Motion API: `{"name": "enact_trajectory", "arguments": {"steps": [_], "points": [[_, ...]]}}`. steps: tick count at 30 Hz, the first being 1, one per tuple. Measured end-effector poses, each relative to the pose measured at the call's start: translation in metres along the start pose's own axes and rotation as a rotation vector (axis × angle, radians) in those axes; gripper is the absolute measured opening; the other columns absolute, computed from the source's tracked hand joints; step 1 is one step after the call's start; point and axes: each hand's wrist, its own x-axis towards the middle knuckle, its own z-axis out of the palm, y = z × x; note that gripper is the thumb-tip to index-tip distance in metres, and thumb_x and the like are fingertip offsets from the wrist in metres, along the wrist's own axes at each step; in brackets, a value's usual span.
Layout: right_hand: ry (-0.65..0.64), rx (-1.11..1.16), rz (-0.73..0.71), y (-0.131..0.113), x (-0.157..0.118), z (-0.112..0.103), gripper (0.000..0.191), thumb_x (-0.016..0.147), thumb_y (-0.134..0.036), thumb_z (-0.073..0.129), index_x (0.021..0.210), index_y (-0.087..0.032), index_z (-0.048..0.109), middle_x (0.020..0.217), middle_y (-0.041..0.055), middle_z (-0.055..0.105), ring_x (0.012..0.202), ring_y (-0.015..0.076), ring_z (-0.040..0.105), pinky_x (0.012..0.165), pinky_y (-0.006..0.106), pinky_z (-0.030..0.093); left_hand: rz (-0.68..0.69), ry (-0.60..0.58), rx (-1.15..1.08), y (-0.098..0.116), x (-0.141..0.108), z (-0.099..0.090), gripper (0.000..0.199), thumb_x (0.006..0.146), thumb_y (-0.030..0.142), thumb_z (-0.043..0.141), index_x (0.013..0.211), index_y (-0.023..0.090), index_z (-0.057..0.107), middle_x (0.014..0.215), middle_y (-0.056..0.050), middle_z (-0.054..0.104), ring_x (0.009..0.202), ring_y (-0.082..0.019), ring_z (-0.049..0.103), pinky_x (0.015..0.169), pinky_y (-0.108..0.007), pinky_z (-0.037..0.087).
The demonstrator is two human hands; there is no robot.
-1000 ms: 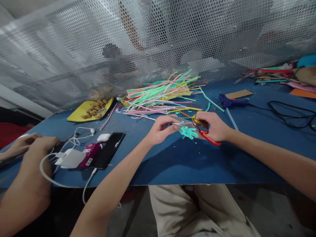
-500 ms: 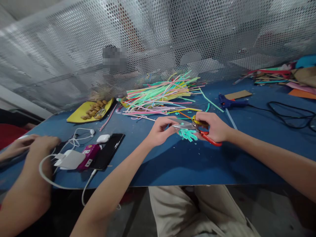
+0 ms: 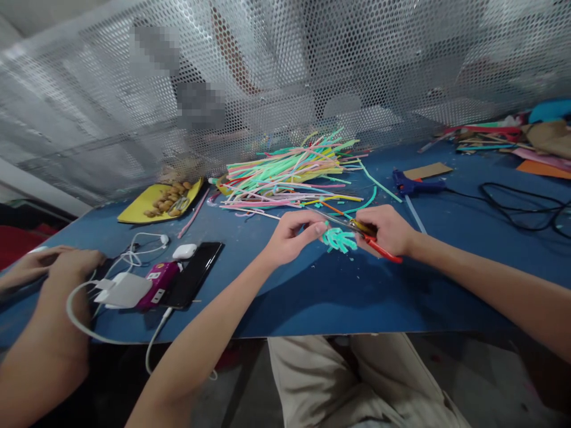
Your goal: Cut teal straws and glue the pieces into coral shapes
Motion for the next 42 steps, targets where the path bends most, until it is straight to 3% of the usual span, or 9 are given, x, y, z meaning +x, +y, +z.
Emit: {"name": "enact_trajectory", "arguments": {"steps": [5, 11, 17, 21, 26, 31, 33, 37, 42], "points": [[0.022, -0.021, 0.095, -0.003, 0.005, 0.004, 0.031, 0.072, -0.032, 0.06, 0.06, -0.023, 0.033, 0.057, -0.0044, 0.035, 0.054, 0.0103, 0.028, 0.054, 0.028, 0.027, -0.03, 0.031, 0.075, -0.002, 0.001, -0.001, 0.038, 0.097, 0.048, 0.063, 0.076, 0.016, 0.068, 0.07, -0.003, 0.066, 0.062, -0.013, 0.055, 0.062, -0.026, 0.044], [0.161, -0.001, 0.469, 0.025, 0.007, 0.003, 0.04, 0.08, -0.054, 0.068, 0.066, -0.022, 0.05, 0.058, -0.0022, 0.048, 0.055, 0.0129, 0.039, 0.053, 0.029, 0.031, -0.101, 0.13, 0.397, -0.008, 0.006, -0.005, 0.039, 0.1, 0.049, 0.057, 0.101, 0.015, 0.075, 0.079, -0.005, 0.075, 0.063, -0.013, 0.057, 0.058, -0.025, 0.04], [0.172, -0.288, 0.673, 0.055, 0.004, -0.013, 0.043, 0.084, -0.062, 0.066, 0.097, -0.021, 0.066, 0.1, 0.011, 0.072, 0.082, 0.027, 0.064, 0.066, 0.036, 0.045, -0.145, 0.098, 0.595, -0.019, 0.008, -0.01, 0.029, 0.102, 0.036, 0.055, 0.11, 0.017, 0.075, 0.091, -0.004, 0.08, 0.072, -0.015, 0.067, 0.068, -0.026, 0.047], [0.109, -0.398, 0.671, 0.076, 0.0, -0.017, 0.05, 0.087, -0.057, 0.063, 0.118, -0.018, 0.068, 0.119, 0.0169, 0.071, 0.101, 0.0363, 0.067, 0.079, 0.046, 0.052, -0.09, 0.069, 0.746, -0.025, 0.006, -0.012, 0.024, 0.102, 0.031, 0.056, 0.108, 0.018, 0.076, 0.099, -0.005, 0.08, 0.086, -0.017, 0.073, 0.084, -0.029, 0.053], [0.086, -0.338, 0.561, 0.086, -0.001, -0.021, 0.05, 0.085, -0.051, 0.068, 0.115, -0.012, 0.07, 0.114, 0.0195, 0.071, 0.101, 0.0349, 0.068, 0.09, 0.05, 0.053, -0.026, 0.042, 0.897, -0.026, 0.003, -0.011, 0.026, 0.103, 0.032, 0.054, 0.111, 0.02, 0.075, 0.108, -0.005, 0.079, 0.103, -0.02, 0.072, 0.098, -0.033, 0.052], [0.18, -0.131, 0.236, 0.048, 0.007, -0.021, 0.033, 0.094, -0.041, 0.06, 0.118, -0.019, 0.068, 0.111, 0.0124, 0.071, 0.093, 0.0259, 0.069, 0.09, 0.045, 0.054, -0.007, 0.026, 0.949, -0.028, 0.001, -0.007, 0.026, 0.103, 0.034, 0.054, 0.11, 0.022, 0.076, 0.108, -0.004, 0.079, 0.104, -0.02, 0.073, 0.096, -0.032, 0.053], [0.101, -0.093, 0.136, 0.029, 0.008, -0.015, 0.039, 0.093, -0.039, 0.063, 0.128, -0.021, 0.063, 0.117, 0.0114, 0.072, 0.098, 0.0264, 0.068, 0.092, 0.045, 0.054, -0.016, 0.028, 0.957, -0.029, 0.001, -0.005, 0.025, 0.103, 0.035, 0.055, 0.109, 0.023, 0.076, 0.108, -0.003, 0.079, 0.102, -0.019, 0.073, 0.092, -0.03, 0.053], [0.116, -0.018, 0.195, 0.008, 0.008, 0.002, 0.032, 0.094, -0.029, 0.06, 0.125, -0.021, 0.064, 0.105, 0.0074, 0.076, 0.087, 0.0228, 0.071, 0.084, 0.04, 0.056, -0.063, 0.018, 0.957, -0.031, 0.0, 0.0, 0.023, 0.102, 0.035, 0.057, 0.109, 0.024, 0.076, 0.104, -0.002, 0.08, 0.09, -0.016, 0.073, 0.08, -0.026, 0.052], [0.123, 0.145, 0.251, 0.008, 0.008, 0.009, 0.022, 0.095, -0.025, 0.058, 0.113, -0.021, 0.069, 0.105, 0.0077, 0.078, 0.092, 0.023, 0.074, 0.085, 0.037, 0.058, -0.087, -0.016, 0.917, -0.032, 0.0, 0.002, 0.024, 0.101, 0.035, 0.058, 0.114, 0.024, 0.074, 0.105, -0.002, 0.079, 0.081, -0.014, 0.071, 0.08, -0.026, 0.052]]}}
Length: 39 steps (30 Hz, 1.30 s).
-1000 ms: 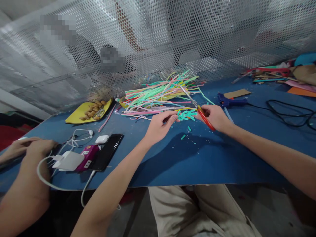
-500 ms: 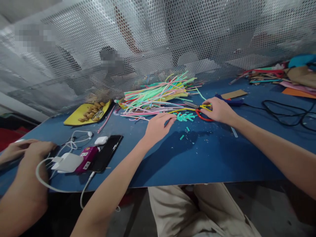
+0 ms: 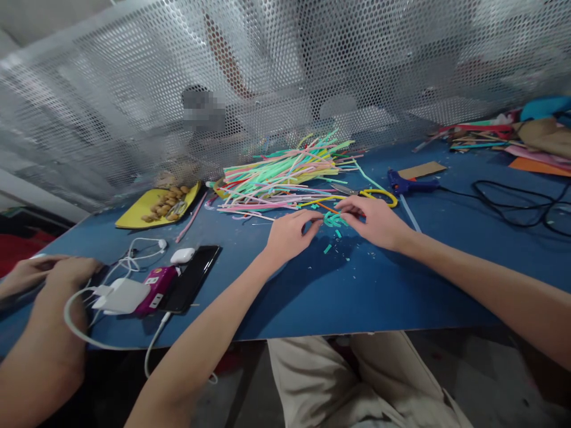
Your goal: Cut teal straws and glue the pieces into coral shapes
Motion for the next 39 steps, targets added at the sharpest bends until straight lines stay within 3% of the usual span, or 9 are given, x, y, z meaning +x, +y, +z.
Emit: {"name": "enact_trajectory", "arguments": {"steps": [5, 9, 19, 26, 32, 35, 39], "points": [[0.0, 0.02, -0.03, 0.004, 0.001, -0.001, 0.022, 0.097, -0.029, 0.056, 0.112, -0.022, 0.071, 0.107, 0.007, 0.078, 0.095, 0.0233, 0.073, 0.087, 0.039, 0.058, 0.054, -0.018, -0.074, -0.006, 0.0, 0.008, 0.041, 0.098, 0.04, 0.064, 0.134, 0.022, 0.065, 0.102, -0.004, 0.078, 0.077, -0.015, 0.068, 0.08, -0.028, 0.053], [-0.008, -0.004, -0.071, 0.004, 0.002, 0.0, 0.022, 0.099, -0.028, 0.055, 0.112, -0.023, 0.071, 0.109, 0.007, 0.077, 0.096, 0.0231, 0.072, 0.09, 0.04, 0.058, 0.114, 0.019, -0.034, -0.01, -0.001, 0.01, 0.043, 0.097, 0.044, 0.066, 0.133, 0.021, 0.067, 0.09, -0.004, 0.076, 0.081, -0.016, 0.068, 0.083, -0.028, 0.053], [0.0, 0.024, -0.09, 0.004, 0.001, 0.003, 0.023, 0.099, -0.031, 0.055, 0.114, -0.023, 0.071, 0.111, 0.008, 0.076, 0.099, 0.0246, 0.072, 0.093, 0.043, 0.058, 0.118, 0.095, 0.016, 0.001, -0.001, 0.002, 0.032, 0.097, 0.041, 0.066, 0.123, 0.024, 0.073, 0.107, -0.005, 0.079, 0.083, -0.015, 0.072, 0.085, -0.027, 0.054], [-0.003, 0.062, -0.075, 0.005, 0.001, 0.005, 0.023, 0.097, -0.028, 0.056, 0.115, -0.022, 0.069, 0.11, 0.007, 0.076, 0.097, 0.0221, 0.072, 0.092, 0.039, 0.059, 0.144, 0.099, 0.07, -0.002, -0.002, 0.004, 0.04, 0.096, 0.043, 0.067, 0.132, 0.025, 0.068, 0.111, -0.004, 0.079, 0.088, -0.016, 0.074, 0.079, -0.026, 0.053], [-0.01, 0.117, 0.022, 0.001, 0.0, 0.006, 0.023, 0.098, -0.035, 0.056, 0.109, -0.02, 0.071, 0.103, 0.0076, 0.076, 0.089, 0.0219, 0.071, 0.083, 0.037, 0.058, 0.192, 0.05, 0.106, -0.006, -0.002, 0.005, 0.026, 0.103, 0.04, 0.056, 0.114, 0.028, 0.076, 0.105, 0.0, 0.08, 0.092, -0.015, 0.074, 0.082, -0.026, 0.052], [-0.048, 0.104, -0.023, -0.001, -0.001, 0.003, 0.028, 0.1, -0.039, 0.053, 0.107, -0.02, 0.072, 0.108, 0.0088, 0.076, 0.094, 0.0229, 0.07, 0.082, 0.037, 0.057, 0.149, 0.015, 0.095, -0.005, -0.002, 0.004, 0.028, 0.103, 0.042, 0.056, 0.109, 0.026, 0.078, 0.104, -0.001, 0.08, 0.093, -0.016, 0.074, 0.082, -0.026, 0.051], [-0.129, 0.108, -0.108, 0.001, -0.001, 0.003, 0.034, 0.089, -0.046, 0.071, 0.113, -0.021, 0.073, 0.112, 0.0077, 0.075, 0.096, 0.0238, 0.069, 0.083, 0.038, 0.055, 0.109, -0.026, 0.072, -0.002, -0.002, 0.001, 0.027, 0.103, 0.041, 0.056, 0.107, 0.026, 0.078, 0.102, -0.002, 0.081, 0.092, -0.016, 0.074, 0.08, -0.027, 0.05]]}}
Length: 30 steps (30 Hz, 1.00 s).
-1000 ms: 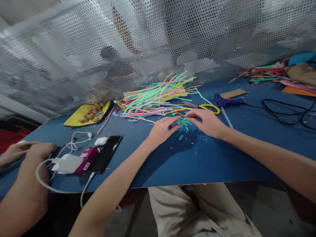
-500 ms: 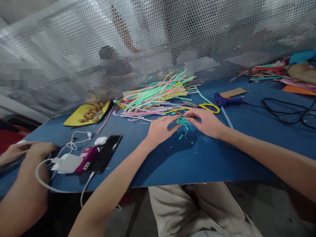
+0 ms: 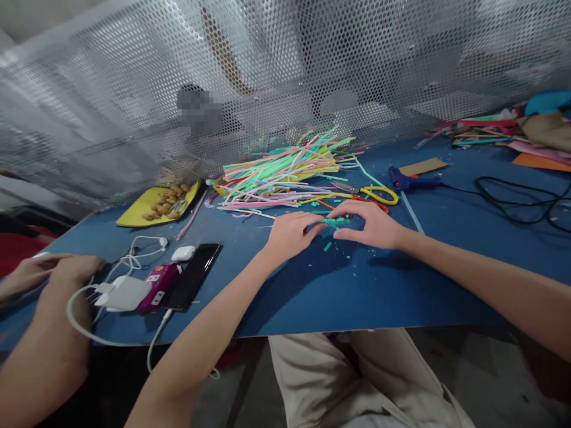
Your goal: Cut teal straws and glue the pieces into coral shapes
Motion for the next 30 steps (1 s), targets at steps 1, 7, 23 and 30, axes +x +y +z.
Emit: {"name": "enact_trajectory", "arguments": {"steps": [1, 7, 23, 30], "points": [[0.007, 0.0, 0.001, 0.001, 0.0, 0.001, 0.034, 0.088, -0.045, 0.074, 0.112, -0.021, 0.074, 0.11, 0.0073, 0.076, 0.094, 0.0235, 0.069, 0.082, 0.038, 0.055, -0.012, -0.002, 0.005, 0.001, 0.0, -0.001, 0.027, 0.102, 0.041, 0.057, 0.106, 0.026, 0.079, 0.099, -0.002, 0.081, 0.089, -0.016, 0.074, 0.078, -0.027, 0.049], [0.064, 0.003, 0.08, 0.0, 0.0, 0.007, 0.02, 0.091, -0.037, 0.069, 0.1, -0.02, 0.076, 0.095, 0.0052, 0.078, 0.085, 0.0202, 0.069, 0.079, 0.035, 0.053, -0.062, -0.015, -0.019, 0.007, 0.0, -0.003, 0.026, 0.101, 0.041, 0.06, 0.102, 0.025, 0.08, 0.091, -0.002, 0.081, 0.076, -0.014, 0.071, 0.071, -0.027, 0.047], [0.351, -0.065, 0.058, -0.002, -0.003, 0.001, 0.029, 0.09, -0.037, 0.069, 0.111, -0.021, 0.054, 0.103, 0.0059, 0.061, 0.083, 0.0184, 0.058, 0.078, 0.036, 0.05, -0.16, 0.125, -0.012, -0.006, 0.003, -0.009, 0.028, 0.104, 0.034, 0.052, 0.121, 0.022, 0.071, 0.105, -0.005, 0.08, 0.1, -0.019, 0.073, 0.088, -0.03, 0.051], [-0.267, -0.349, -0.192, 0.003, -0.002, 0.016, 0.016, 0.1, -0.033, 0.06, 0.108, -0.024, 0.07, 0.109, 0.0071, 0.069, 0.106, 0.0252, 0.061, 0.1, 0.044, 0.042, -0.209, 0.217, -0.178, -0.011, 0.006, -0.012, 0.017, 0.101, 0.035, 0.056, 0.103, 0.019, 0.062, 0.096, -0.006, 0.076, 0.085, -0.017, 0.07, 0.077, -0.029, 0.051]]}}
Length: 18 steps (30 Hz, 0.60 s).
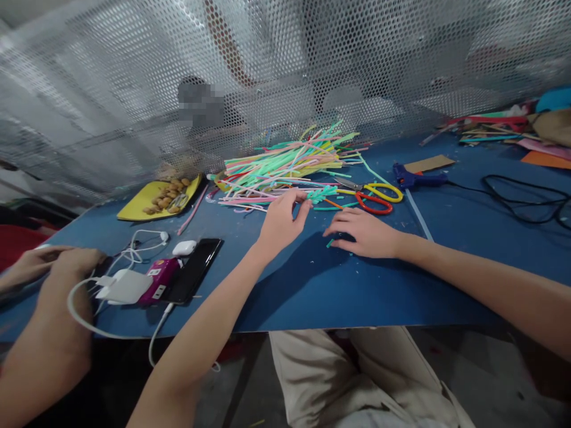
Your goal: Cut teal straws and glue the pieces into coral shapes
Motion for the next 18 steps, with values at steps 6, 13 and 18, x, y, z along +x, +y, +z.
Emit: {"name": "enact_trajectory", "arguments": {"steps": [6, 13, 18], "points": [[-0.1, -0.147, -0.025, -0.002, 0.002, 0.012, 0.021, 0.104, -0.026, 0.049, 0.1, -0.02, 0.069, 0.109, 0.0098, 0.067, 0.1, 0.0245, 0.057, 0.093, 0.04, 0.041, -0.005, -0.063, -0.004, 0.0, 0.0, 0.002, 0.013, 0.102, 0.03, 0.054, 0.106, 0.02, 0.06, 0.092, -0.003, 0.077, 0.075, -0.015, 0.067, 0.073, -0.027, 0.048], [0.066, 0.044, -0.049, -0.003, 0.004, -0.004, 0.02, 0.103, -0.022, 0.046, 0.1, -0.019, 0.066, 0.098, 0.009, 0.07, 0.092, 0.0221, 0.062, 0.09, 0.039, 0.048, -0.025, -0.164, 0.202, 0.002, -0.001, 0.0, 0.022, 0.104, 0.036, 0.053, 0.105, 0.023, 0.071, 0.098, -0.001, 0.079, 0.088, -0.017, 0.07, 0.078, -0.027, 0.047], [0.298, 0.096, 0.005, 0.005, -0.002, -0.025, 0.021, 0.101, -0.032, 0.055, 0.104, -0.026, 0.075, 0.101, 0.0053, 0.078, 0.094, 0.0216, 0.071, 0.089, 0.038, 0.055, 0.041, -0.289, 0.261, -0.001, -0.004, 0.007, 0.026, 0.103, 0.037, 0.052, 0.111, 0.027, 0.075, 0.113, -0.002, 0.078, 0.102, -0.019, 0.071, 0.085, -0.028, 0.05]]}}
